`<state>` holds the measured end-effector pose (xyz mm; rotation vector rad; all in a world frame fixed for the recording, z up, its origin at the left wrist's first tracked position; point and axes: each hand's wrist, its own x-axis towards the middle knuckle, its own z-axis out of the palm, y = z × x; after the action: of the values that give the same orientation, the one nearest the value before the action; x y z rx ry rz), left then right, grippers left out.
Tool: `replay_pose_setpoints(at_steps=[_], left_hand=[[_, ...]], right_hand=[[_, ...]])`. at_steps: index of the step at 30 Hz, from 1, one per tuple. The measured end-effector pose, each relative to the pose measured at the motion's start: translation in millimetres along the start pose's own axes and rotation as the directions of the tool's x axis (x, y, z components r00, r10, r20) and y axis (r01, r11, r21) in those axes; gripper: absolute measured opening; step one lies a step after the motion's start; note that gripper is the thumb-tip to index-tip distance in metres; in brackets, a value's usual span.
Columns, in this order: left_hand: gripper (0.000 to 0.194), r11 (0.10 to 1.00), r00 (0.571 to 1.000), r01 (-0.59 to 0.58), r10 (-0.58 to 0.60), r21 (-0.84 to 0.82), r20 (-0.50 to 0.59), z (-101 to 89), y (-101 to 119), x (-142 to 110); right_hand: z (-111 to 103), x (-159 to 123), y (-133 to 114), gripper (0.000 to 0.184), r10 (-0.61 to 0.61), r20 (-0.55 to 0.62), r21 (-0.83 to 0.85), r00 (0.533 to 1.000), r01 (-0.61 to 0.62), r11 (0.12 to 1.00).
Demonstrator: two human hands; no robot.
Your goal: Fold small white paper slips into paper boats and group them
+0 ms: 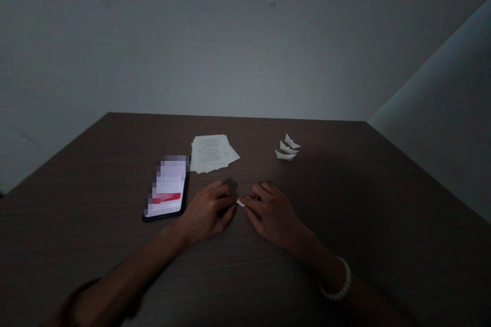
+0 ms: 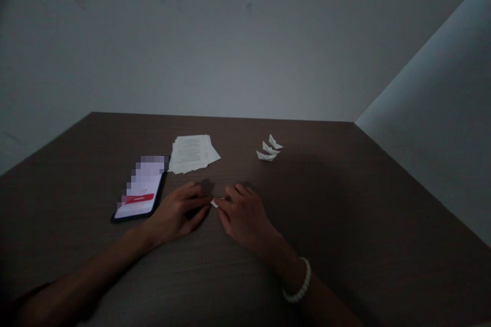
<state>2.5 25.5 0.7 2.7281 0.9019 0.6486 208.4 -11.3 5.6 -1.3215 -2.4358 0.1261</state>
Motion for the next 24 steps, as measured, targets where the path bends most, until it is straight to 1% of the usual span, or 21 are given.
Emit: replay_pose_setpoints(at_steps=[5,7,11,17,24], left_hand=[[0.026,0.998,0.997,-0.053,0.051,0.021,0.065,-2.3,1.8,1.3],[0.026,0.998,0.995,-0.062,0.06,0.021,0.076,-3.3,2.6,2.1],[0.025,0.998,0.997,-0.06,0.058,0.031,0.054,-3.2,2.4,1.7],[0.027,0.995,1.0,0.017,-0.019,0.099,0.024,-0.8,1.1,-0.6],[0.03,0.991,0.999,-0.048,0.049,0.127,-0.003,0.3,-3.4,-1.4]], right_hand=[[-0.7,-0.2,-0.5,0.022,0.003,0.011,-0.01,1.0,-0.002,1.0],[0.0,-0.3,0.0,0.022,0.005,0.01,-0.01,1.0,-0.005,1.0],[1.3,-0.2,0.9,0.021,0.004,0.004,-0.01,1.0,-0.004,1.0],[-0.2,0.0,0.6,0.022,0.005,0.008,0.005,1.0,-0.005,1.0],[2.2,0.0,1.7,0.02,0.003,0.007,0.009,1.0,-0.003,1.0]])
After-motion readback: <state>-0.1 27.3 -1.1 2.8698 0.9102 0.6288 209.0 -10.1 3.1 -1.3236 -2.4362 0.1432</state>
